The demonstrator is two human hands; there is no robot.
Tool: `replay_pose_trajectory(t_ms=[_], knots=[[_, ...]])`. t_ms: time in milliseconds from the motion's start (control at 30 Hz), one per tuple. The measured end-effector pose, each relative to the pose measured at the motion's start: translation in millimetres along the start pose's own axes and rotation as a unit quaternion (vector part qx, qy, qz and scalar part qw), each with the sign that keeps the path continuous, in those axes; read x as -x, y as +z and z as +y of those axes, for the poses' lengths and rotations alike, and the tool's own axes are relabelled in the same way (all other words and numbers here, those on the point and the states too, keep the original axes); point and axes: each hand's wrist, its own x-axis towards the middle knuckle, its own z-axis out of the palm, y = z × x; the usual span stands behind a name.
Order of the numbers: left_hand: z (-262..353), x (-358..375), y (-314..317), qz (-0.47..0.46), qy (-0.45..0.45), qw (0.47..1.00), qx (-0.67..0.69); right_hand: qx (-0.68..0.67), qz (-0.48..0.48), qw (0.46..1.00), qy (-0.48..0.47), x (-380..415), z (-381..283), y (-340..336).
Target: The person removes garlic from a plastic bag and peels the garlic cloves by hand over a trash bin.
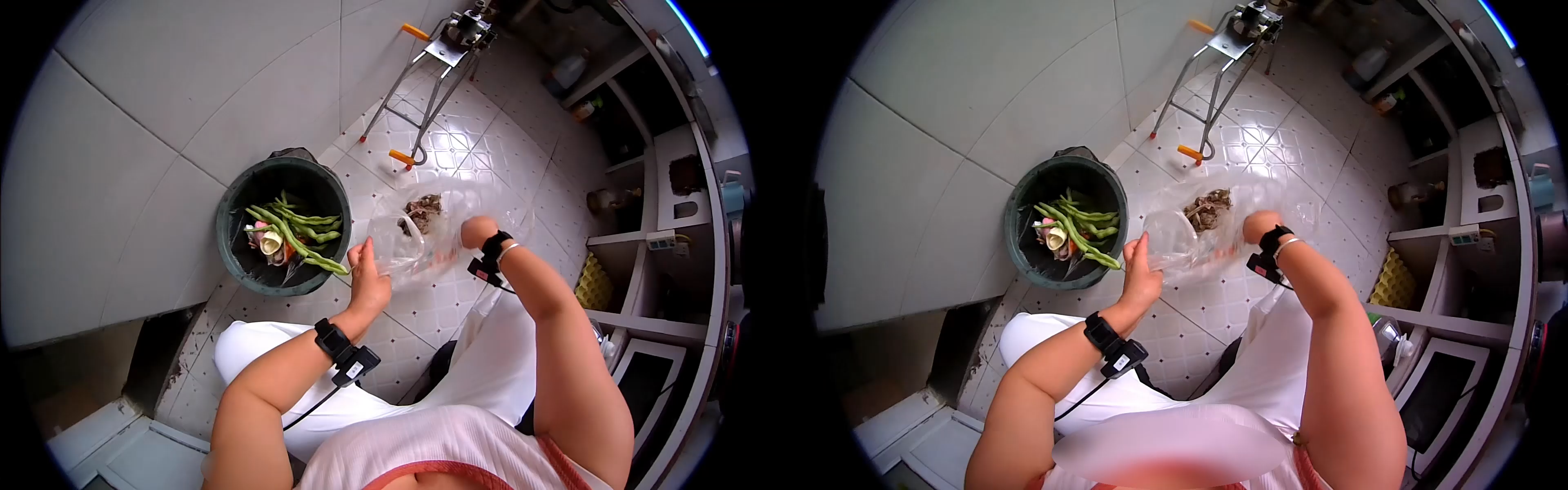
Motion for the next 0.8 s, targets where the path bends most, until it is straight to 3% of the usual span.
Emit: replay_pose_trajectory(t_ms=[33, 100, 167, 200, 267, 333, 367, 400, 467, 533, 600, 633, 700, 767, 800], knots=[[2, -2, 1, 0.012, -0.008, 1.000, 0.000, 0.022, -0.043, 0.998, -0.041, 3, 4, 4], [1, -3, 1, 0.000, -0.003, 1.000, 0.003, 0.029, -0.016, 0.999, -0.024, 17, -11, -19], [0, -3, 1, -0.013, -0.001, 1.000, 0.000, -0.121, 0.217, 0.962, -0.116, 17, -28, -32], [1, -4, 2, -0.011, 0.007, 1.000, 0.010, -0.126, 0.215, 0.961, -0.116, 7, -37, -33], [1, -1, 1, -0.010, 0.014, 1.000, 0.016, -0.141, 0.158, 0.950, -0.228, -21, -53, -27], [3, 0, 3, -0.012, 0.024, 1.000, 0.008, -0.160, 0.115, 0.960, -0.201, -44, -57, -8], [-1, 0, 3, -0.013, 0.049, 0.999, -0.012, -0.092, 0.110, 0.943, -0.299, -31, -45, -25], [-10, 0, 2, -0.022, 0.080, 0.996, -0.024, -0.063, 0.116, 0.943, -0.306, -36, -43, -20], [-37, 3, 3, -0.034, 0.059, 0.997, 0.033, -0.163, 0.097, 0.957, -0.218, -77, -51, 25], [-27, 5, -4, -0.055, -0.033, 0.987, 0.144, -0.300, 0.065, 0.948, -0.086, -119, -60, 73], [0, 7, -11, -0.089, -0.070, 0.982, 0.148, -0.323, 0.057, 0.944, -0.026, -122, -61, 88], [6, 6, -16, -0.091, -0.116, 0.978, 0.148, -0.296, 0.072, 0.952, -0.012, -135, -66, 105], [-1, 5, -15, -0.089, -0.106, 0.981, 0.133, -0.278, 0.090, 0.956, 0.002, -139, -77, 114], [-7, 3, -13, -0.085, -0.088, 0.986, 0.110, -0.348, 0.290, 0.891, 0.018, -129, -79, 112], [-6, 4, -10, -0.077, -0.082, 0.986, 0.121, -0.328, 0.188, 0.926, 0.004, -126, -77, 100]])
